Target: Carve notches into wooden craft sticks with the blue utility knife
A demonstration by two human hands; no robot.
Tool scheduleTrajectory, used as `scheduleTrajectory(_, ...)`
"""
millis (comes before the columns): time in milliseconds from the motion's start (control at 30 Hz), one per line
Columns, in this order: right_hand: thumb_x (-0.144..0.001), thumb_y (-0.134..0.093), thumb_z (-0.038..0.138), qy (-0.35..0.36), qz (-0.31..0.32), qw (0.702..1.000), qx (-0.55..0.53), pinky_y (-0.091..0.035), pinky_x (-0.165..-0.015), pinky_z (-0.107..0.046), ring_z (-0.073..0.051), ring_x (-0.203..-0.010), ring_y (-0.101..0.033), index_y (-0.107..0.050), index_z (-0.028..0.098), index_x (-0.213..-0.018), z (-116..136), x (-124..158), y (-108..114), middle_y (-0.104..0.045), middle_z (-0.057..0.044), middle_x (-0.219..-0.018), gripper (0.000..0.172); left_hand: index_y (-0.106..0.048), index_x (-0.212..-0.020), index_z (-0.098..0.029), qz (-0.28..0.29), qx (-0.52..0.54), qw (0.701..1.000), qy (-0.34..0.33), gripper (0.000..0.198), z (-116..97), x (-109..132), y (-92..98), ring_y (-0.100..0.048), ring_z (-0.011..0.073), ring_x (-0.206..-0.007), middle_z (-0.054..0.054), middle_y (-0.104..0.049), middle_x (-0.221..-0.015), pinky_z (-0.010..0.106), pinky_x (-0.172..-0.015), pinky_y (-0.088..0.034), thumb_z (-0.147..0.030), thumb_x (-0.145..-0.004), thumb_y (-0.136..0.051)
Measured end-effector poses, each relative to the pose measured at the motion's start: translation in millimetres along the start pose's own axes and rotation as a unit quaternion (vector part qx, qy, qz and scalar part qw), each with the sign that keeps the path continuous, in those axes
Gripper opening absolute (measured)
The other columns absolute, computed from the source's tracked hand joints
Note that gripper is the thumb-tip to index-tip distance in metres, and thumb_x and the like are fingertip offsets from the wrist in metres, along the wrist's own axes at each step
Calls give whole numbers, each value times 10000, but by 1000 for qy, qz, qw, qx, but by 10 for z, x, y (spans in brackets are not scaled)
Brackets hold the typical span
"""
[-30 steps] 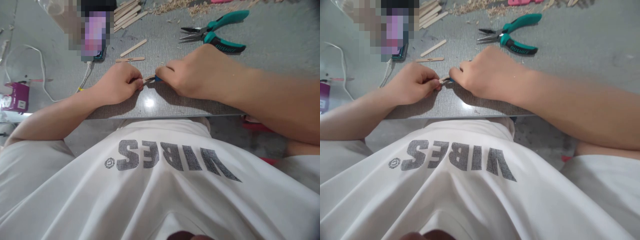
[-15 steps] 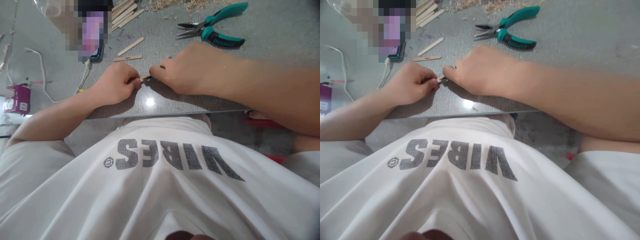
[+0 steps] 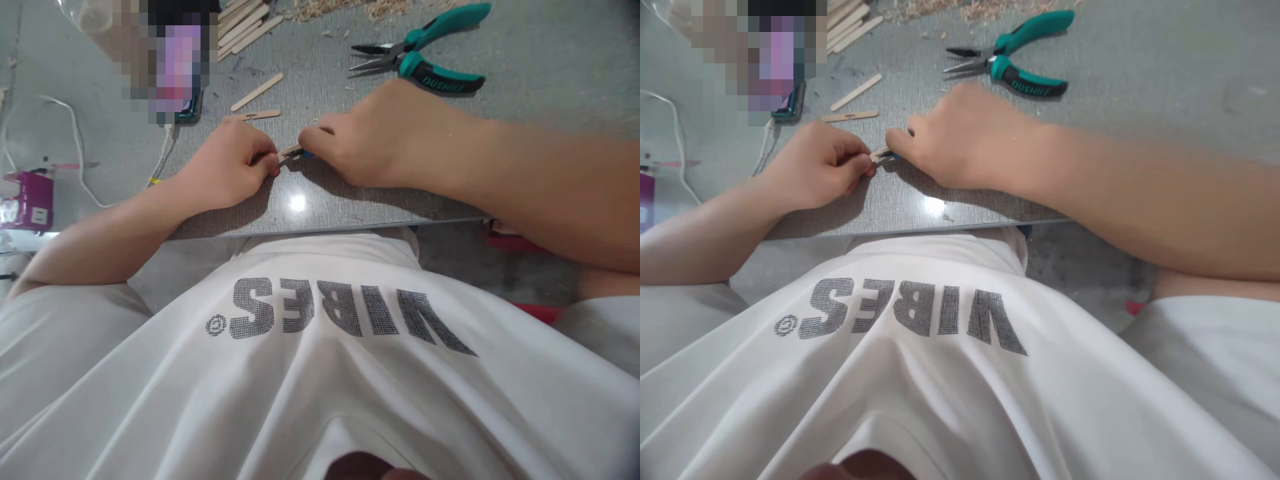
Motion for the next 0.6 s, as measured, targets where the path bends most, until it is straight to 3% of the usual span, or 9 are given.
scheduleTrajectory(233,-1116,-401,490,-46,-18,997,-52,-546,-855,-471,-377,-1099,-747,-664,189,-1403,-107,22,-46,-758,-186,-1256,492,-786,-825,-199,-15,-37,999,-1,279,0,11,17,-543,192,-742,10,-628,-643,340,-820,-445,-257,-1001,-577)
scheduleTrajectory(400,-1072,-464,743,-74,-21,992,-96,-560,-859,-464,-376,-1095,-722,-730,230,-1276,-145,-1,-46,-786,-168,-1206,613,-817,-916,-167,-10,-82,997,-1,290,-17,17,-9,-501,176,-731,52,-699,-745,346,-765,-395,-257,-1012,-558)
scheduleTrajectory(600,-1101,-386,713,-92,-8,990,-103,-554,-827,-454,-377,-1066,-737,-783,208,-1214,-121,2,-35,-795,-181,-1198,652,-819,-950,-182,-18,-111,994,16,325,-3,30,-16,-604,202,-801,64,-755,-818,352,-789,-420,-292,-1021,-521)
Point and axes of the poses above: each hand's wrist, its own x-axis away from the middle knuckle, its own y-axis out of the back of the hand, z = x × y, the point moved 9 cm from there along -x, towards the middle knuckle
